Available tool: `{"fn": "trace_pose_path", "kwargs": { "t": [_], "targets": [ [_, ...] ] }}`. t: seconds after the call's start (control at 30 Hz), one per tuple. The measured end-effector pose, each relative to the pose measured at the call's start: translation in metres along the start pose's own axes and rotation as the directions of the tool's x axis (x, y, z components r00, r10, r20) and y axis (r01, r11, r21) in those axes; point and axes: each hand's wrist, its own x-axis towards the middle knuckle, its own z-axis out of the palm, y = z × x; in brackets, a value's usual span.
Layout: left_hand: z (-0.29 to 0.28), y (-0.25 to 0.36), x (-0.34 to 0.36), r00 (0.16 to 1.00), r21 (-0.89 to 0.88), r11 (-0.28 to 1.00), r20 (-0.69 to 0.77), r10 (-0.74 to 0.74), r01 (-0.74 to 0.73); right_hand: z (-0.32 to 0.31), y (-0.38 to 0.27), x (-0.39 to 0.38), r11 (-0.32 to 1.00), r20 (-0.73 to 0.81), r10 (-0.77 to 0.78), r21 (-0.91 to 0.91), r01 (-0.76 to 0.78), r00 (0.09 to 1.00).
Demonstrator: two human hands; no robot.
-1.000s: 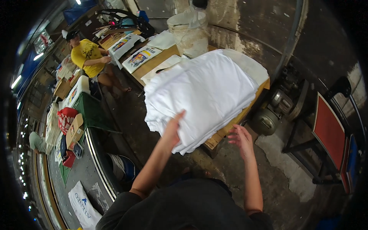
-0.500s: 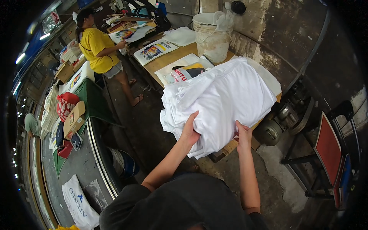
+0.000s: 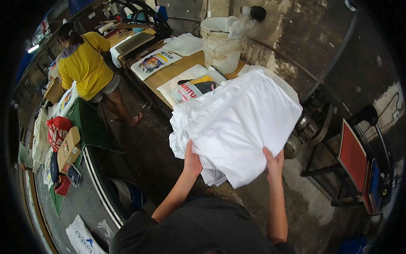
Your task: Printing logos onto t-shirts using a heat press machine.
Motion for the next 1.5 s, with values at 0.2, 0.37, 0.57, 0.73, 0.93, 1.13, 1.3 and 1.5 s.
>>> {"fn": "trace_pose_path", "kwargs": {
  "t": [0.2,0.37,0.57,0.73,0.93,1.13,1.3,1.5],
  "targets": [
    [-0.012,-0.014,-0.012,0.895,0.548,0.814,-0.437,0.084,0.191,0.000,0.027,-0.023,0.499,0.028,-0.364,-0.838,0.220,0.931],
    [-0.018,-0.007,0.002,0.962,-0.101,0.992,-0.267,0.045,-0.075,0.095,0.005,-0.038,0.350,0.573,-0.405,-0.623,0.700,0.712],
    [-0.042,-0.008,0.010,0.972,0.050,0.998,-0.229,0.047,-0.036,0.170,-0.019,-0.022,0.210,0.552,-0.150,-0.793,0.572,0.820],
    [-0.049,-0.007,0.011,0.940,0.137,0.987,-0.341,-0.028,0.079,0.183,0.002,0.007,0.143,0.590,-0.005,-0.799,0.584,0.808],
    [-0.051,0.000,0.007,0.940,0.191,0.972,-0.336,-0.066,0.137,0.060,0.013,0.075,0.895,-0.071,-0.320,-0.349,0.277,0.945],
    [-0.035,0.029,-0.001,0.926,0.590,0.740,-0.359,-0.118,0.323,-0.122,0.020,-0.017,0.902,-0.401,0.180,0.431,0.012,0.898],
    [0.006,0.098,-0.008,0.968,0.971,0.055,-0.223,-0.119,0.231,-0.146,0.091,-0.102,0.763,-0.384,0.374,0.645,-0.045,0.844],
    [0.050,0.064,0.077,0.822,0.884,-0.145,0.467,0.326,-0.445,-0.144,0.178,-0.132,0.653,-0.326,0.618,0.719,-0.236,0.716]
  ]
}}
